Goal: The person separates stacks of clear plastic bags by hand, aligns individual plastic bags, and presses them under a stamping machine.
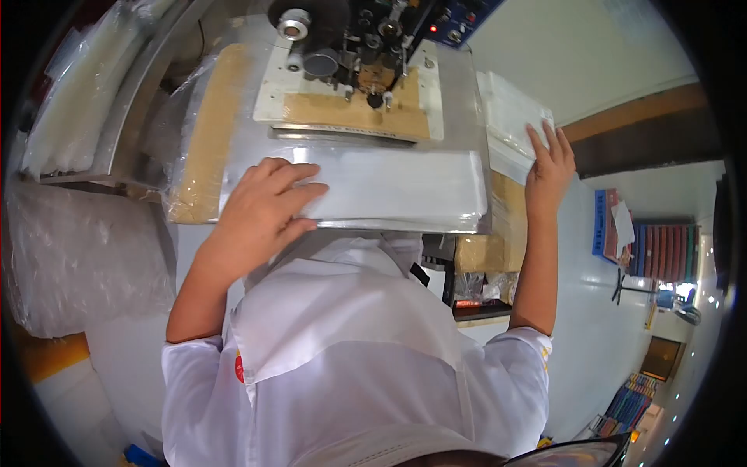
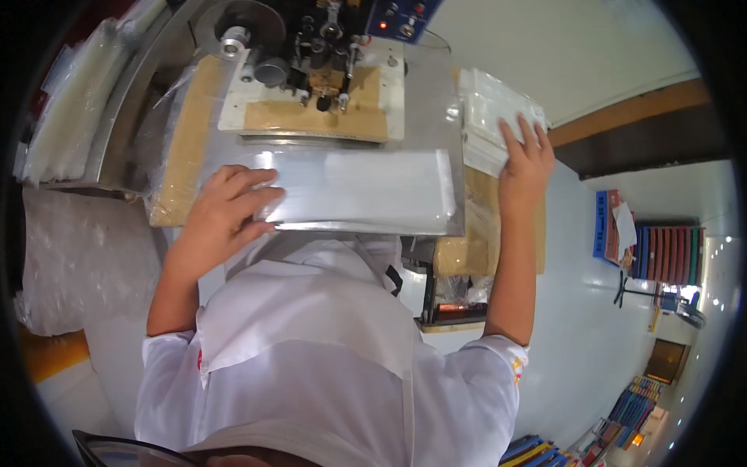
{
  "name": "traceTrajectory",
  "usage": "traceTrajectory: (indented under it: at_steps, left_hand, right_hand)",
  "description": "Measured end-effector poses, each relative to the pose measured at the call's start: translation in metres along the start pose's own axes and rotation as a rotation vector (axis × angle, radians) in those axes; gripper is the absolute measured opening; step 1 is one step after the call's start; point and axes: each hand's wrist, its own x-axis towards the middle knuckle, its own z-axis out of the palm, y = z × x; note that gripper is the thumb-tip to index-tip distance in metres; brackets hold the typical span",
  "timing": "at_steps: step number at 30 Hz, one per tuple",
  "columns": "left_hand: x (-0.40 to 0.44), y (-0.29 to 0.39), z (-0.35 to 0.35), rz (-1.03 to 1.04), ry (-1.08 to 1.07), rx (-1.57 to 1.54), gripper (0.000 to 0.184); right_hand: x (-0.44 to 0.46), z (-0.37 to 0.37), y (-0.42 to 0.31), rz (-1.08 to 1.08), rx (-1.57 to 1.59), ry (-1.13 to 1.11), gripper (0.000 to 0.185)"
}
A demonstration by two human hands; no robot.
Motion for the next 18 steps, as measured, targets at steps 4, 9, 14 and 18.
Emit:
traceTrajectory:
  at_steps: [4,9,14,18]
  left_hand:
    - [0.0,-0.001,-0.003,-0.005,-0.032,-0.064,0.033]
    - [0.001,-0.013,0.005,0.013,-0.013,-0.11,0.033]
    - [0.009,-0.008,0.002,-0.362,0.074,-0.241,0.063]
    - [0.004,-0.02,0.01,-0.419,0.106,-0.396,0.066]
  right_hand:
    - [-0.104,0.026,0.054,0.304,-0.114,-0.147,0.053]
    - [-0.201,0.065,0.06,0.603,0.426,-0.603,0.036]
    - [-0.195,0.077,0.053,0.459,0.159,-0.301,0.042]
    - [-0.084,0.005,0.006,0.543,0.545,0.093,0.035]
